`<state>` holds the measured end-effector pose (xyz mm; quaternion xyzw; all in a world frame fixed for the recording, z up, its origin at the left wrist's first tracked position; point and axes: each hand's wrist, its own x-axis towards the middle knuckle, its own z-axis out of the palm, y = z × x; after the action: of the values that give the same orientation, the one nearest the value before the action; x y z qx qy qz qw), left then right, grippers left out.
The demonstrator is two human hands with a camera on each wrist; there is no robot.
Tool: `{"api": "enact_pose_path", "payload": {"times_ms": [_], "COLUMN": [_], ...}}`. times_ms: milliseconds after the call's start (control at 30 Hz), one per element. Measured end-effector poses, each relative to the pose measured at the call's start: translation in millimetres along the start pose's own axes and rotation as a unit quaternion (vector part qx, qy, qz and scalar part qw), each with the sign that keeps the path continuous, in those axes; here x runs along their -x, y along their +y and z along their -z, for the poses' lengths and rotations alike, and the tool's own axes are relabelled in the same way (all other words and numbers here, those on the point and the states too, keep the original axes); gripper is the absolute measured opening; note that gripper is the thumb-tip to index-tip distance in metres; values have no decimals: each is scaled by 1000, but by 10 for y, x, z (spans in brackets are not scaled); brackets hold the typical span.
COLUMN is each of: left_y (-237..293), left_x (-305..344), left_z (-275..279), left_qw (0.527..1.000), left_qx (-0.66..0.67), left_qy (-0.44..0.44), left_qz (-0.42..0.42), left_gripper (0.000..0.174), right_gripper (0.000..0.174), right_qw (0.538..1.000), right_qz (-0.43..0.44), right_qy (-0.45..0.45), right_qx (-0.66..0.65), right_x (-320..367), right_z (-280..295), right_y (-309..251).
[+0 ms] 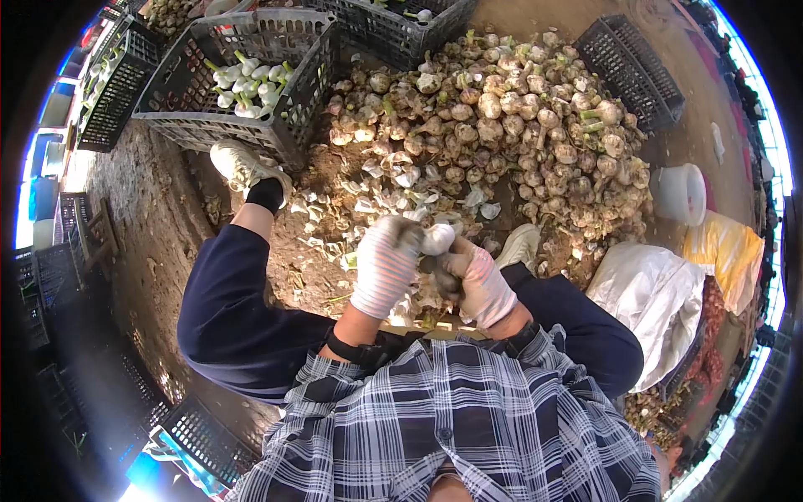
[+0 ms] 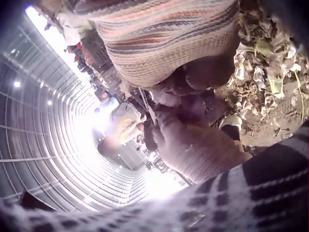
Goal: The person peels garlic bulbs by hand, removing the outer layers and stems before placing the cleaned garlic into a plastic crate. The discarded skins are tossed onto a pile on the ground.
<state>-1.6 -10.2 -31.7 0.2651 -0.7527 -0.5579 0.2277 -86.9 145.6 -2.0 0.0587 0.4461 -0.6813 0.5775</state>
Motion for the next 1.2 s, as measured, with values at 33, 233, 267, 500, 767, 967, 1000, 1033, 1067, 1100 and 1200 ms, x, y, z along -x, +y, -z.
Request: {"api": "enact_pose_path", "payload": {"times_ms": [33, 233, 267, 500, 767, 967, 1000, 1033, 1067, 1100, 1200], "left_y": [-71, -109, -118, -400, -446, -539, -546, -520, -516, -570, -678], "left_x": [-44, -78, -69, -145, -168, -141, -152, -175, -190, -188, -197], "left_z": [11, 140, 48, -46, -147, -147, -141, -121, -102, -113, -150], "left_qw": [977, 906, 917, 926, 914, 917, 917, 917, 917, 914, 900], "left_qx": [158, 337, 346, 228, 235, 217, 205, 191, 176, 178, 202], "left_qy": [43, 17, -22, 63, 35, 46, 35, 25, 15, 16, 17], "left_qz": [135, 254, 199, 294, 330, 330, 340, 349, 358, 364, 386], "left_gripper": [15, 33, 36, 18, 44, 36, 35, 34, 33, 33, 34], "right_gripper": [40, 39, 39, 33, 51, 35, 39, 36, 32, 30, 31], "right_qw": [998, 994, 994, 999, 916, 394, 354, 323, 293, 243, 300], "right_qz": [-5, -18, -20, 12, 374, -31, -58, -26, 6, 4, -43], "right_qy": [-36, -35, -39, 45, -2, 29, 14, 28, 44, 17, 3], "right_qx": [-59, -105, -98, 11, 143, 918, 933, 946, 955, 970, 953], "right_x": [10, -49, -65, -535, -1477, -2033, -2148, -2239, -2325, -2417, -2399], "right_z": [-15, 131, 150, 228, -363, 699, 881, 1102, 1289, 1377, 1164], "right_y": [-20, 59, 42, 42, -1851, -798, -657, -497, -380, -347, -500]}}
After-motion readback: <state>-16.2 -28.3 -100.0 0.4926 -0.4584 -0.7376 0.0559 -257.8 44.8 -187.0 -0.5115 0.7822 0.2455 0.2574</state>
